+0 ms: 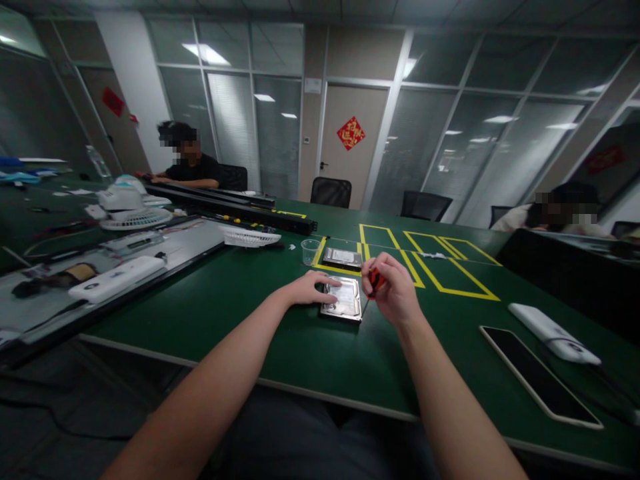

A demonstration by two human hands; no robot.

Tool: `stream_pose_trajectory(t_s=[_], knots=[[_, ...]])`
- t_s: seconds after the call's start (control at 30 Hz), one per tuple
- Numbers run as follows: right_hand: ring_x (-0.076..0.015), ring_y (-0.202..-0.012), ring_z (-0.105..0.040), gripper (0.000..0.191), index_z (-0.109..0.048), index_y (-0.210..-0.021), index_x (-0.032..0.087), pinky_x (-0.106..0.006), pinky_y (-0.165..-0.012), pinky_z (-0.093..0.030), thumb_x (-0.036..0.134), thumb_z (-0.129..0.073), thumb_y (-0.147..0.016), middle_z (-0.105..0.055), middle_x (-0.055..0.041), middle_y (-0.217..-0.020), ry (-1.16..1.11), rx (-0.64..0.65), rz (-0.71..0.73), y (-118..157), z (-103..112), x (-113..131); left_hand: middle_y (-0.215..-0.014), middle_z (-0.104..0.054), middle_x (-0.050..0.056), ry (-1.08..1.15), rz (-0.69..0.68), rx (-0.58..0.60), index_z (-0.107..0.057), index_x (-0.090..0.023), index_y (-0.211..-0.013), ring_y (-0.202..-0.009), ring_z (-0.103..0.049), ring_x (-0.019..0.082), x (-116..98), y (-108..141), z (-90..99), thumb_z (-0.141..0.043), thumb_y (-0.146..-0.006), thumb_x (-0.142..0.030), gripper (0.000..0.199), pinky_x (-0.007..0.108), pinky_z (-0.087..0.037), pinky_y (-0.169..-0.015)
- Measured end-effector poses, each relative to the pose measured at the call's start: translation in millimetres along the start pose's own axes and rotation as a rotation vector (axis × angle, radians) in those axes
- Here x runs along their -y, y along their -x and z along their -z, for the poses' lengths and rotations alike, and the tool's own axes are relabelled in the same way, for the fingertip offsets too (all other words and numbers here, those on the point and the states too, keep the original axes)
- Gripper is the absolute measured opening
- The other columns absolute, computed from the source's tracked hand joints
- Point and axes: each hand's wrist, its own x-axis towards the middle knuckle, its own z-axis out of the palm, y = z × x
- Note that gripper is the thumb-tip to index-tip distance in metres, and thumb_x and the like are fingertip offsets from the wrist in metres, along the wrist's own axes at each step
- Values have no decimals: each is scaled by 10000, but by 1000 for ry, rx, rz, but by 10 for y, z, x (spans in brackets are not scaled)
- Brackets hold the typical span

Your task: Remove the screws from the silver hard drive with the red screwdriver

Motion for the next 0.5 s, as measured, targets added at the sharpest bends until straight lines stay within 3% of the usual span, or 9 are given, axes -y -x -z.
stream_pose_trajectory(t_s=[0.2,0.33,0.5], knots=[[-67,-377,-355,161,-540,-776,205,-226,-400,-241,309,-530,-898,-655,-11,-734,-61,28,-66,-15,-6,29,-1496,-484,70,18,11,10,-630,-378,-1369,-1420,-381,350,-8,1,6,-758,-781,-645,658,474,-272,-1179],[-82,-400,-382,336,-593,-709,184,-253,-430,-298,400,-449,-922,-637,-45,-714,-47,38,-83,-23,16,32,-1486,-500,64,13,4,-1,-638,-372,-1361,-1406,-397,347,-13,-2,1,-766,-784,-620,641,468,-274,-1178],[-102,-464,-483,273,-590,-719,182,-247,-452,-346,364,-533,-913,-640,-40,-740,-10,14,-33,-6,7,8,-1487,-502,57,15,1,-3,-642,-369,-1358,-1408,-396,342,-25,4,4,-770,-780,-619,642,460,-270,-1182]])
